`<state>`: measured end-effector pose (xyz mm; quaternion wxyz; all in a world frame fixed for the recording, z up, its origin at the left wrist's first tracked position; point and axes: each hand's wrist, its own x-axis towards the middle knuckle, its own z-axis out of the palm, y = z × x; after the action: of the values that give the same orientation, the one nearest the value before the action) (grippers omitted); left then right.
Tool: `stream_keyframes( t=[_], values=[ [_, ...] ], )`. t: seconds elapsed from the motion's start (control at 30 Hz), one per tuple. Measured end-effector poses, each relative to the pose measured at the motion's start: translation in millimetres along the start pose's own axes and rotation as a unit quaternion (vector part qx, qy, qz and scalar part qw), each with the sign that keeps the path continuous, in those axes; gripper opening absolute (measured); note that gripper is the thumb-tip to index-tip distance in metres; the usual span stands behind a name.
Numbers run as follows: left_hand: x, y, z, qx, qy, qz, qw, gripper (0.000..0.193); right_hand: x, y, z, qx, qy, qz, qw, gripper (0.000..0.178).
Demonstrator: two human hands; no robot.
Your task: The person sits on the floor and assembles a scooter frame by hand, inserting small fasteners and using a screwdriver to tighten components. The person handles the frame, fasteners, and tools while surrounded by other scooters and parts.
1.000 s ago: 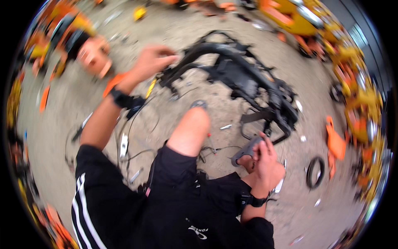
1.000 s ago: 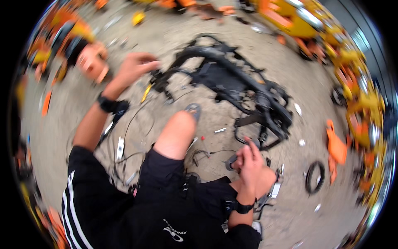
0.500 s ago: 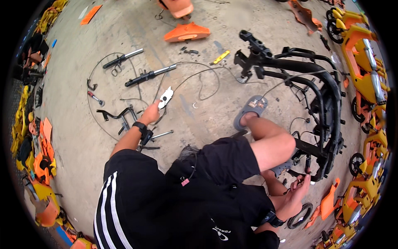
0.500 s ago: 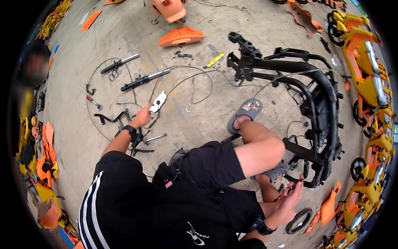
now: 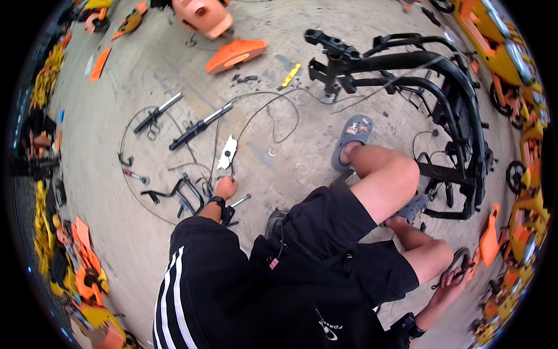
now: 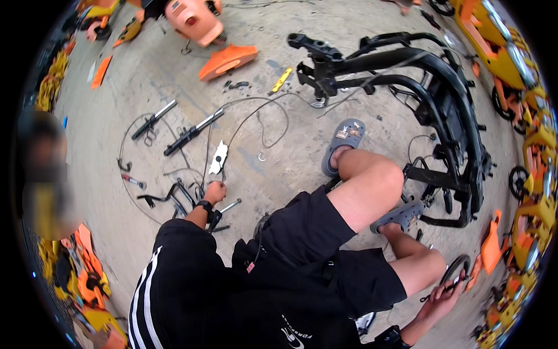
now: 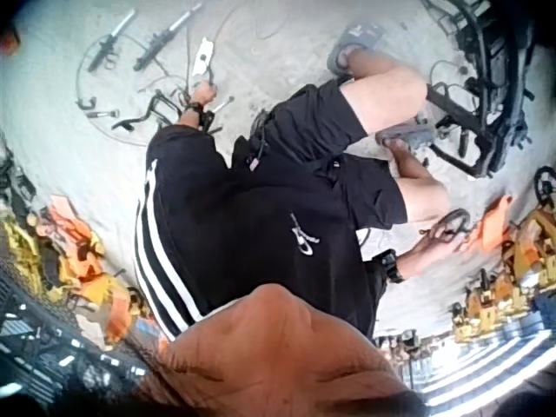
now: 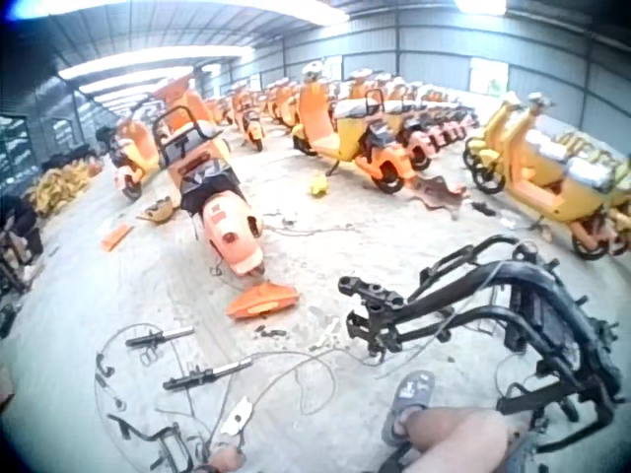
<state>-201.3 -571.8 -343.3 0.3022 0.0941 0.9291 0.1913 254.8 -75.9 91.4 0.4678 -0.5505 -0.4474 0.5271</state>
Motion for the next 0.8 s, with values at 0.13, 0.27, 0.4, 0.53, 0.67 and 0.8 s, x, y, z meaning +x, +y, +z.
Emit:
stream_keyframes(
  t=[0.13,0.27,0.4,0.53,0.67,0.8],
  values=[
    [19,40,-4,0.035,0.025,0.0,0.999,0.025,-9,59,-114,-0.182,0.163,0.014,0.97,0.038],
    [25,56,-34,-0.002,0.113,-0.054,0.992,0.025,-54,200,-234,-0.382,0.133,0.073,0.912,0.033],
    [22,21,-39,-0.032,0.169,-0.086,0.981,0.024,-125,304,-286,-0.502,0.025,0.04,0.864,0.028],
    [61,59,-9,0.016,0.073,0.046,0.996,0.026,-230,338,-278,-0.507,0.023,0.099,0.856,0.027],
    [37,13,3,-0.007,0.063,0.124,0.99,0.02,-185,358,-248,-0.442,-0.069,0.04,0.893,0.026],
    [65,54,-9,-0.025,-0.035,0.159,0.986,0.021,-176,323,-179,-0.498,-0.048,0.206,0.841,0.026]
  ],
)
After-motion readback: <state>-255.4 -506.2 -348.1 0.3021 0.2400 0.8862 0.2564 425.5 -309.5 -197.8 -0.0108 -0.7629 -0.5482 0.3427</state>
